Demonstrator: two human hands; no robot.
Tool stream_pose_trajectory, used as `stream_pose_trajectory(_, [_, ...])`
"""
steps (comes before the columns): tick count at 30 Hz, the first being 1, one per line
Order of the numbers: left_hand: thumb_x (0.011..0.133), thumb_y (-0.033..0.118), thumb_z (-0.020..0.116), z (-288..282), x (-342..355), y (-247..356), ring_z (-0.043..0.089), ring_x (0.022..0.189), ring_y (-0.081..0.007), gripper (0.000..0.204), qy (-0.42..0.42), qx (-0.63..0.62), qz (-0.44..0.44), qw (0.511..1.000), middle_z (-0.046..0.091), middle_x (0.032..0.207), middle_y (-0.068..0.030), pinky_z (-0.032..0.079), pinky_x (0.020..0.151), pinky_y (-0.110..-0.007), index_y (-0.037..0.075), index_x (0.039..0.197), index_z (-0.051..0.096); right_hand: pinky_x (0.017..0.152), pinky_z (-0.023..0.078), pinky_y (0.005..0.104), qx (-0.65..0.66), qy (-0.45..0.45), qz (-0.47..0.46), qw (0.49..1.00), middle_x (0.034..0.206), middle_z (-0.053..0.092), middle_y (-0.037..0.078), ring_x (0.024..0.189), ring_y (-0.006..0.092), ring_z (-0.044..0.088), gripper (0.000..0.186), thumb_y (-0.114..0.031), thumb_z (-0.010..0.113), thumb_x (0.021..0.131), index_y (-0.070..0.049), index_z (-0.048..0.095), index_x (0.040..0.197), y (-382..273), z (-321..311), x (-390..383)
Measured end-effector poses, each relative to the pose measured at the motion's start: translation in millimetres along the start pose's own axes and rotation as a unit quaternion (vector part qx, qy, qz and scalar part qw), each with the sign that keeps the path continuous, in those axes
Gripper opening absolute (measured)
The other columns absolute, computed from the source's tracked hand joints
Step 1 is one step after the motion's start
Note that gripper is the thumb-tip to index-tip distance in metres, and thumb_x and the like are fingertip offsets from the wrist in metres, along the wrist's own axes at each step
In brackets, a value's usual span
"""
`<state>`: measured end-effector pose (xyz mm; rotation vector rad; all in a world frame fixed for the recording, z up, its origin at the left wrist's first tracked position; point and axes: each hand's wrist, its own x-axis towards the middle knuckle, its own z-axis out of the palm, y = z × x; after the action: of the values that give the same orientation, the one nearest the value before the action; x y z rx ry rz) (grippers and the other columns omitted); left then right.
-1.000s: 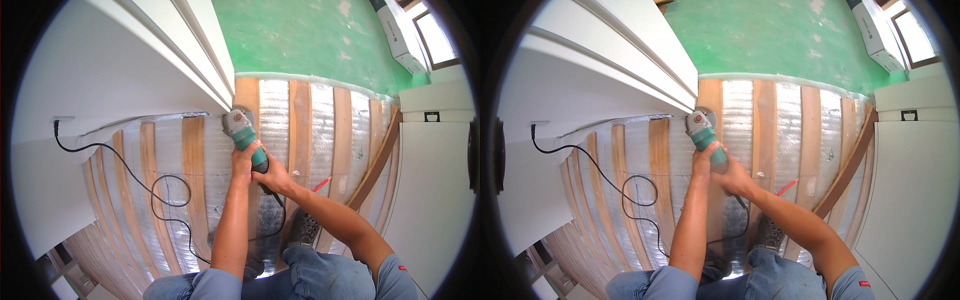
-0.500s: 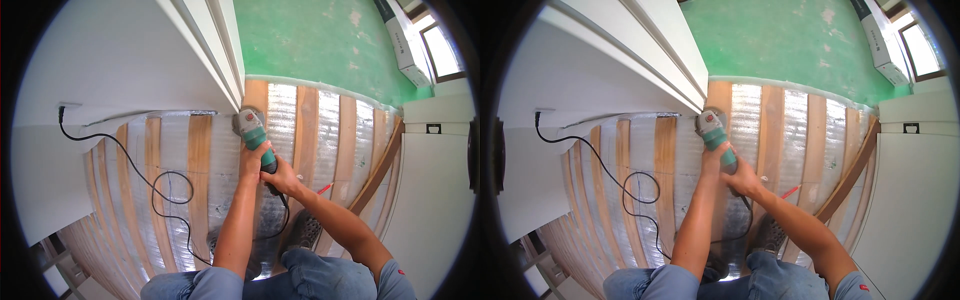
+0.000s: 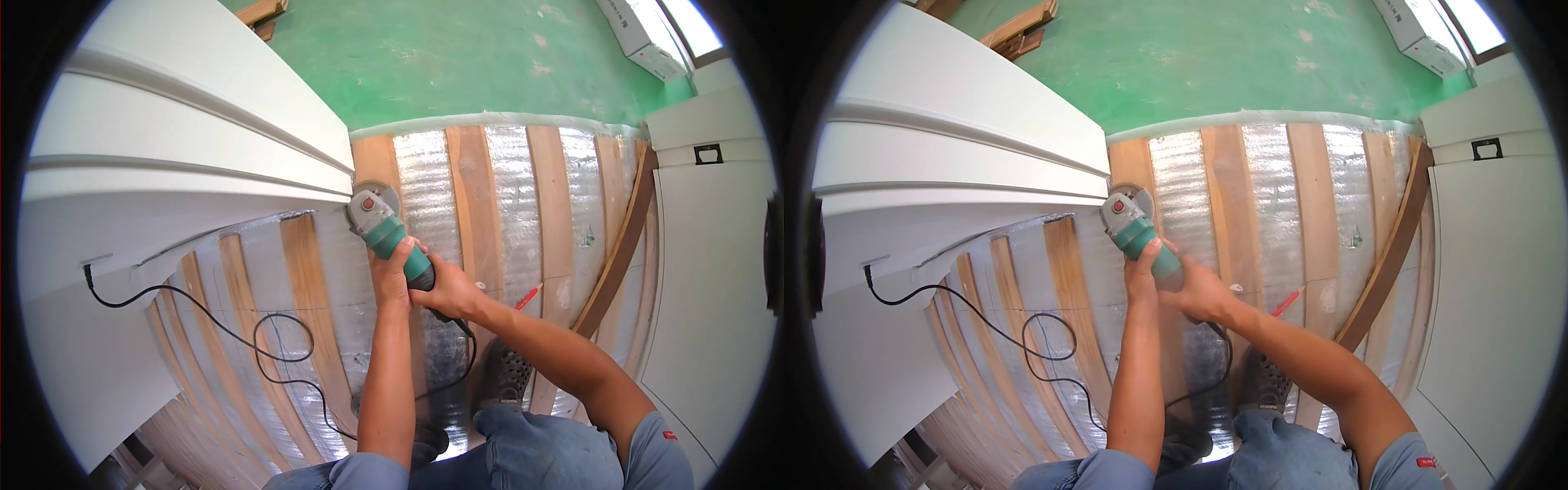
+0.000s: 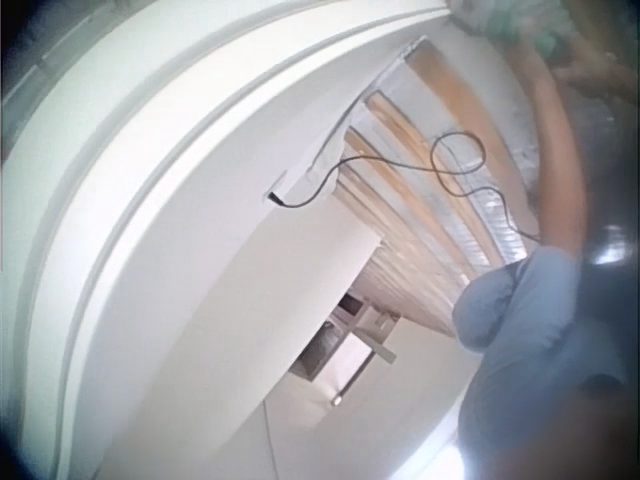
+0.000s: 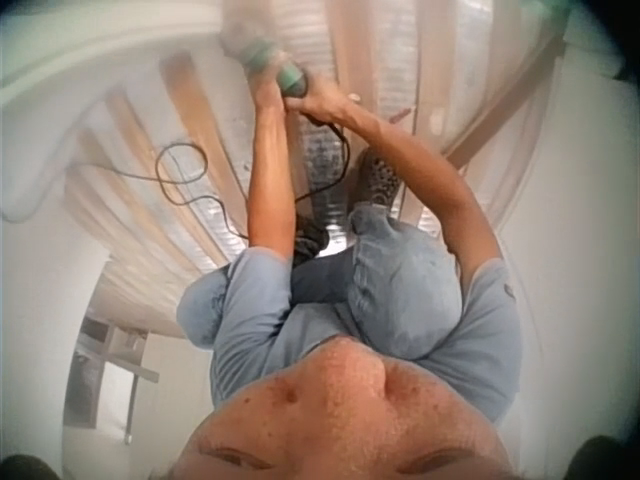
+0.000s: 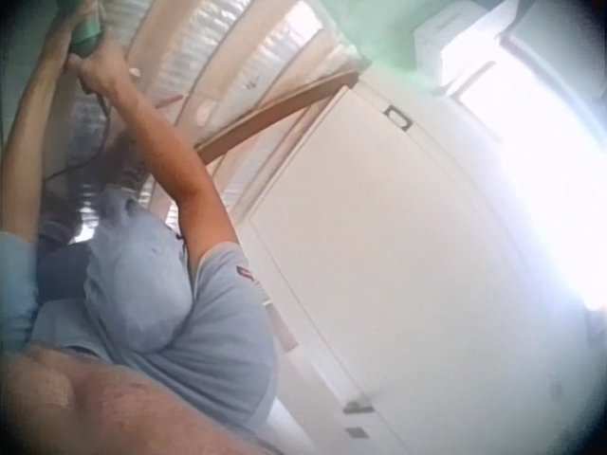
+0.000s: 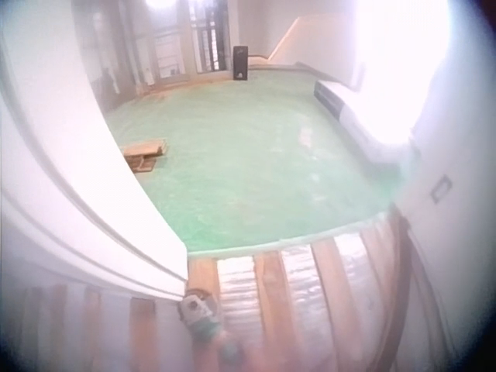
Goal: The person plugs in an angle grinder and uses it to cut along the edge of a wall on a floor covered with foil-backed insulation and wooden planks. They then place a plank on the floor, mark it with a red pencil, and continue cutting along the wall base.
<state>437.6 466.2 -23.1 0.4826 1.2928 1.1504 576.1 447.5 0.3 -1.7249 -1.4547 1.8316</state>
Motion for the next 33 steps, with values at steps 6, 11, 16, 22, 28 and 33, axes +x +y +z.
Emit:
stream_pose_trajectory(6, [0.090, 0.031, 0.075, 2.5, 1.9, -4.3, 0.069, 0.090, -0.0191, 0.030, 0.019, 0.006, -0.005, 1.000, 0.074, 0.090, -0.0099, 0.054, 0.087, -0.035, 0.004, 0.102, 0.069, 0.096, 0.055, 0.0494, -0.015, -0.006, 0.000, 1.000, 0.114, 0.071, 0.035, 0.111, 0.0478, 0.070, 0.089, -0.050, 0.080, 0.079, 0.010, 0.052, 0.137, 5.1, -4.3, 4.5])
stream_pose_trajectory(11, [0.090, 0.031, 0.077, 5.7, 3.1, -7.7, 0.069, 0.092, -0.0207, 0.031, 0.014, -0.027, -0.019, 0.999, 0.073, 0.094, -0.0111, 0.054, 0.090, -0.036, 0.004, 0.103, 0.068, 0.095, 0.056, 0.0492, -0.006, -0.008, 0.016, 1.000, 0.116, 0.072, 0.034, 0.110, 0.0477, 0.071, 0.086, -0.044, 0.083, 0.077, 0.005, 0.054, 0.141, 8.3, -8.8, 6.5])
stream_pose_trajectory(16, [0.090, 0.031, 0.078, 7.3, 4.0, -7.4, 0.069, 0.093, -0.0217, 0.033, 0.020, -0.027, -0.021, 0.999, 0.073, 0.095, -0.0119, 0.054, 0.092, -0.037, 0.003, 0.105, 0.067, 0.096, 0.056, 0.0499, -0.014, -0.022, 0.022, 0.999, 0.116, 0.071, 0.035, 0.112, 0.0490, 0.070, 0.088, -0.045, 0.083, 0.077, 0.006, 0.053, 0.141, -0.6, -16.6, 6.3])
stream_pose_trajectory(22, [0.090, 0.030, 0.077, 12.0, 7.0, -9.3, 0.068, 0.094, -0.0223, 0.034, 0.025, -0.032, -0.019, 0.999, 0.072, 0.095, -0.0125, 0.054, 0.093, -0.037, 0.003, 0.107, 0.066, 0.094, 0.056, 0.0505, -0.013, -0.024, 0.010, 1.000, 0.113, 0.071, 0.036, 0.108, 0.0505, 0.070, 0.086, -0.045, 0.083, 0.077, 0.008, 0.054, 0.138, -3.6, -25.4, 7.4])
stream_pose_trajectory(28, [0.091, 0.030, 0.076, 15.6, 8.5, -8.4, 0.068, 0.094, -0.0225, 0.033, 0.029, -0.023, -0.002, 0.999, 0.072, 0.095, -0.0124, 0.054, 0.093, -0.038, 0.003, 0.108, 0.066, 0.093, 0.056, 0.0507, -0.008, -0.027, 0.005, 1.000, 0.110, 0.072, 0.036, 0.107, 0.0499, 0.070, 0.084, -0.045, 0.083, 0.077, 0.009, 0.055, 0.136, -0.7, -27.9, 11.3])
stream_pose_trajectory(33, [0.091, 0.030, 0.076, 14.3, 11.0, -6.5, 0.068, 0.094, -0.0229, 0.034, 0.031, -0.015, 0.011, 0.999, 0.072, 0.095, -0.0126, 0.054, 0.093, -0.038, 0.002, 0.107, 0.066, 0.093, 0.055, 0.0513, -0.014, -0.034, -0.014, 0.999, 0.111, 0.072, 0.036, 0.107, 0.0502, 0.070, 0.084, -0.047, 0.082, 0.078, 0.009, 0.054, 0.135, -1.7, -29.6, 13.2])
